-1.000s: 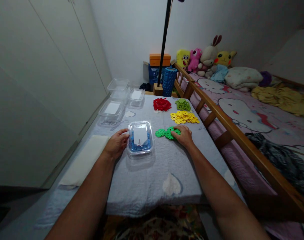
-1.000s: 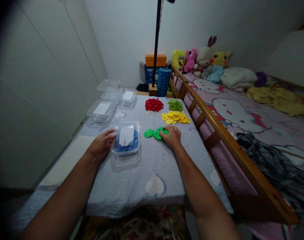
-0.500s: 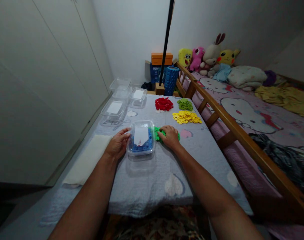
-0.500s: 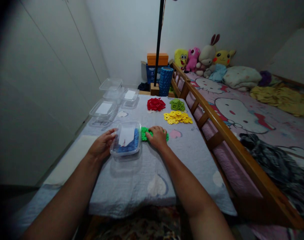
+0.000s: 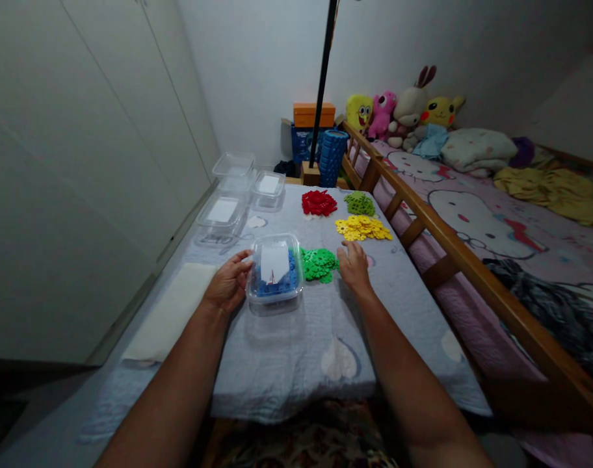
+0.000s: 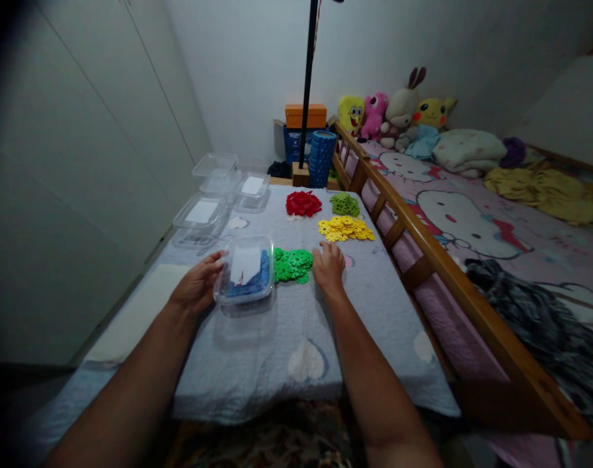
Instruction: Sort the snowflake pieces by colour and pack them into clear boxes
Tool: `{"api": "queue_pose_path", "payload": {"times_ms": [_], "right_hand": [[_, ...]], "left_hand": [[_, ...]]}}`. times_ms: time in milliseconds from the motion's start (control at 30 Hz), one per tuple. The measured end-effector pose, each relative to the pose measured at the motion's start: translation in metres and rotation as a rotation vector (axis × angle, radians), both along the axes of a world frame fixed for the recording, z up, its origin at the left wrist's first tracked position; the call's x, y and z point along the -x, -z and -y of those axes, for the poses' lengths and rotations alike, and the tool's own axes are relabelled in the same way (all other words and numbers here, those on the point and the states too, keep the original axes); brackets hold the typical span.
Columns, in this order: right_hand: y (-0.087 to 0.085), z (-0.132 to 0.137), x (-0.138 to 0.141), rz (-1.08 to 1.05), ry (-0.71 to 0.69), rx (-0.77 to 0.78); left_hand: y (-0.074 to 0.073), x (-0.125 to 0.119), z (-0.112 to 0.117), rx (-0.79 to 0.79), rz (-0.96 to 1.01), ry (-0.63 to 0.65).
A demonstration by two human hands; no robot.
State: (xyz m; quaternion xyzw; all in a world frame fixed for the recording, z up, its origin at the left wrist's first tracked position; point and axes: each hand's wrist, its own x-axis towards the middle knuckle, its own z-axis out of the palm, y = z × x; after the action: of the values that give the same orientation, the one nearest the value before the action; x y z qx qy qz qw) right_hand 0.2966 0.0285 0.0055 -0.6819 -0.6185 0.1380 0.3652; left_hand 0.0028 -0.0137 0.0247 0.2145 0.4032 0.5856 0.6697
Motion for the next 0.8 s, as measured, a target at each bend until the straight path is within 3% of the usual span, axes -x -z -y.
{"api": "queue_pose_path", "payload": {"times_ms": [67,200,367,567,800], "right_hand": [[0.008,0.003,0.005,-0.035,0.002,0.057],[0.014,0.009,0.027,-0.186,-0.139,0.06],[-0.01,0.02,0.042,-0.192,-0.141,-0.134],[-0.031,0.034,0.054,-0.456,-0.193,0.145],[-0.034,0.038,0.053,-0.811,-0.148,0.144]], "left_hand": [[0.001,-0.002,0.0,-0.01,0.008,0.008],[0.003,-0.007,0.001,-0.021,0.015,0.026],[0.005,-0.014,0.003,-0.025,0.038,0.018],[0.003,-0.022,0.006,-0.065,0.07,0.02],[0.002,-0.023,0.01,-0.13,0.075,0.1]]}}
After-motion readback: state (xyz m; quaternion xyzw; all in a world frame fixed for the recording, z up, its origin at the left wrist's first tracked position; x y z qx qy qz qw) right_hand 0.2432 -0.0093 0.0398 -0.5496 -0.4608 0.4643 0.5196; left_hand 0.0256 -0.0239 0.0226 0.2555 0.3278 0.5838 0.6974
